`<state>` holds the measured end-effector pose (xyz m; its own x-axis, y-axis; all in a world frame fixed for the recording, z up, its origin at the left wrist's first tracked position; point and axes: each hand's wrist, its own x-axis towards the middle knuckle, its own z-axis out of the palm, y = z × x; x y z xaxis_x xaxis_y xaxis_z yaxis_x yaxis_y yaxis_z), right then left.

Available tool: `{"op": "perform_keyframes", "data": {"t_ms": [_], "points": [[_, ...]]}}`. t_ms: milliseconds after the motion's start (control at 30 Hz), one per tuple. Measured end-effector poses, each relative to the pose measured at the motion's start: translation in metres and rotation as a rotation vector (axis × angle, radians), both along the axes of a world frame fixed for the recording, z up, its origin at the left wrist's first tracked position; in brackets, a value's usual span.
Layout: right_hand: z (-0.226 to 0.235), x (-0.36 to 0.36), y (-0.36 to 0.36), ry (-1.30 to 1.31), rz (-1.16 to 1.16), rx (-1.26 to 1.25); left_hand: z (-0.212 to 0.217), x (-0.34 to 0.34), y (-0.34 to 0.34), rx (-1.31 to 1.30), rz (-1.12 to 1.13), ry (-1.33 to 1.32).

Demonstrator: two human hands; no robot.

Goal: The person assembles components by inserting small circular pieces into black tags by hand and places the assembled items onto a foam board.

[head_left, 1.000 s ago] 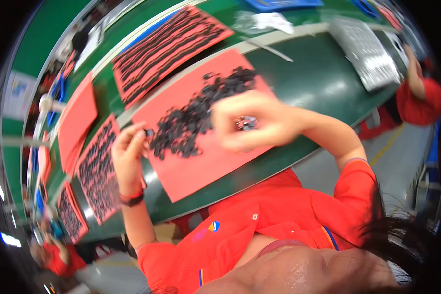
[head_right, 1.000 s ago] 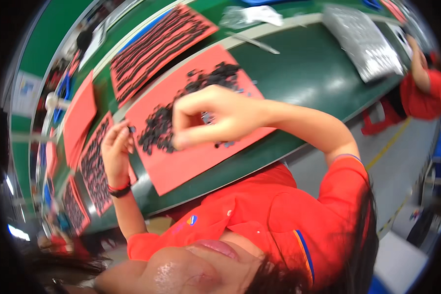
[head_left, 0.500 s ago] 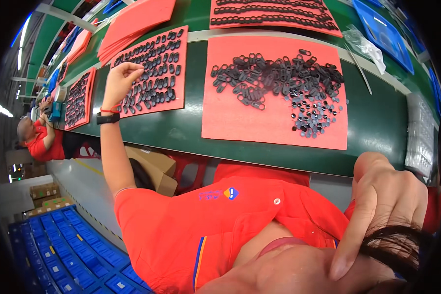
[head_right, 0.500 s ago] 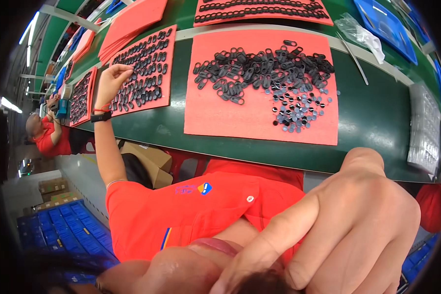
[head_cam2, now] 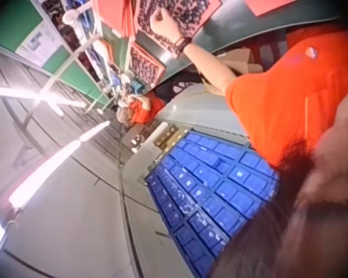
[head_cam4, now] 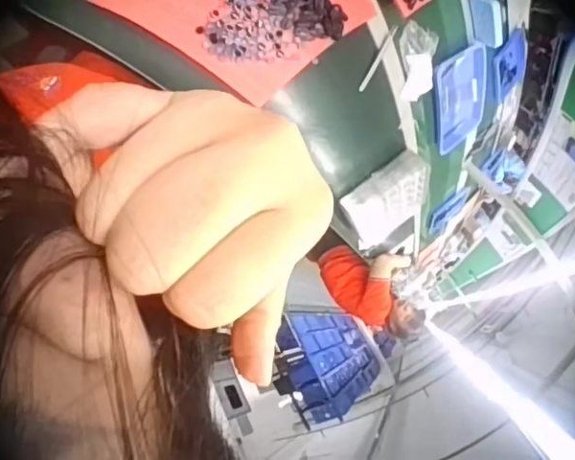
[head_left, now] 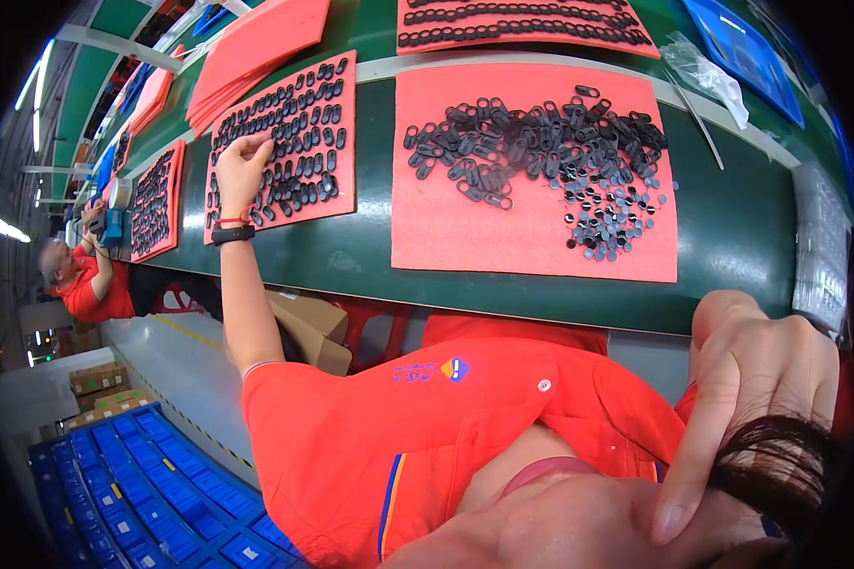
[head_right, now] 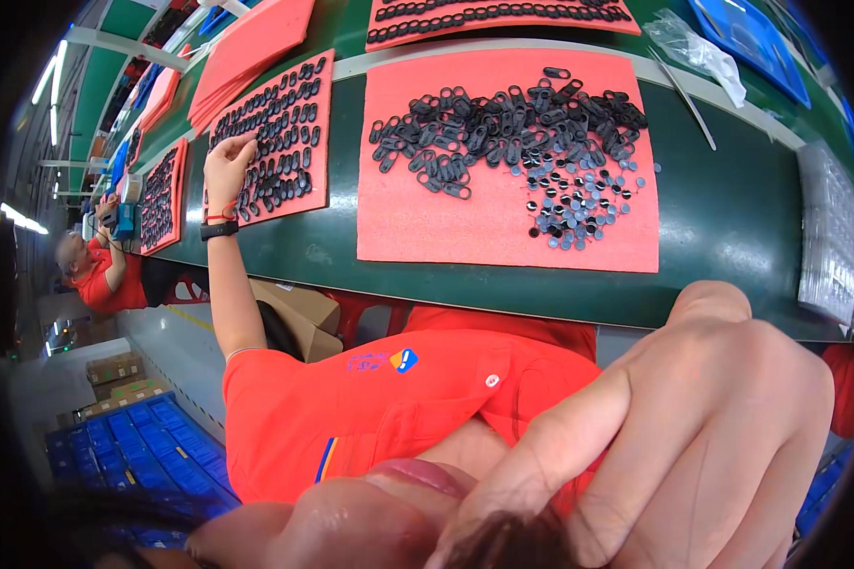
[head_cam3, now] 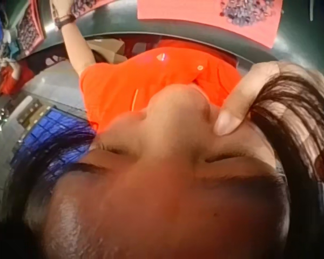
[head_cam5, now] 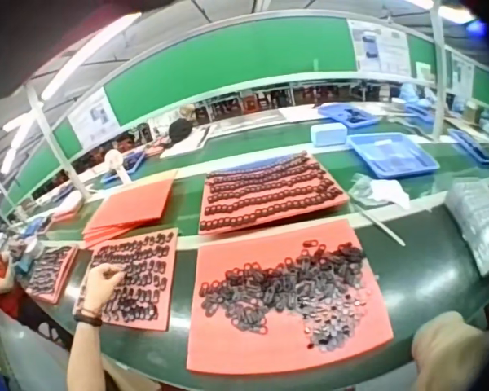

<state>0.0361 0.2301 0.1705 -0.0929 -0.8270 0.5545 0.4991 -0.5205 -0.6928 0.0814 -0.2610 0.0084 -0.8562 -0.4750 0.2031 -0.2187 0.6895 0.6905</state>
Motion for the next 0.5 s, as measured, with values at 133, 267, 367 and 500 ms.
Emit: {"op": "perform_keyframes", "data": {"t_ms": [133,267,367,500], "points": [[0.002,0.009,-0.017,-0.012,0.008,0.040,0.013,-0.013,0.037,-0.094,-0.009,0.026],[-0.008,-0.002,0.015,-0.022,0.026,0.073,0.033,-0.026,0.102,0.021,-0.170,-0.055],[0.002,-0.001,-0.012,-0.016,0.013,0.095,0.031,-0.043,0.142,-0.067,-0.462,-0.053],[-0.008,-0.001,0.018,-0.004,0.017,0.122,0.016,-0.050,0.161,-0.052,-0.560,-0.146]]}}
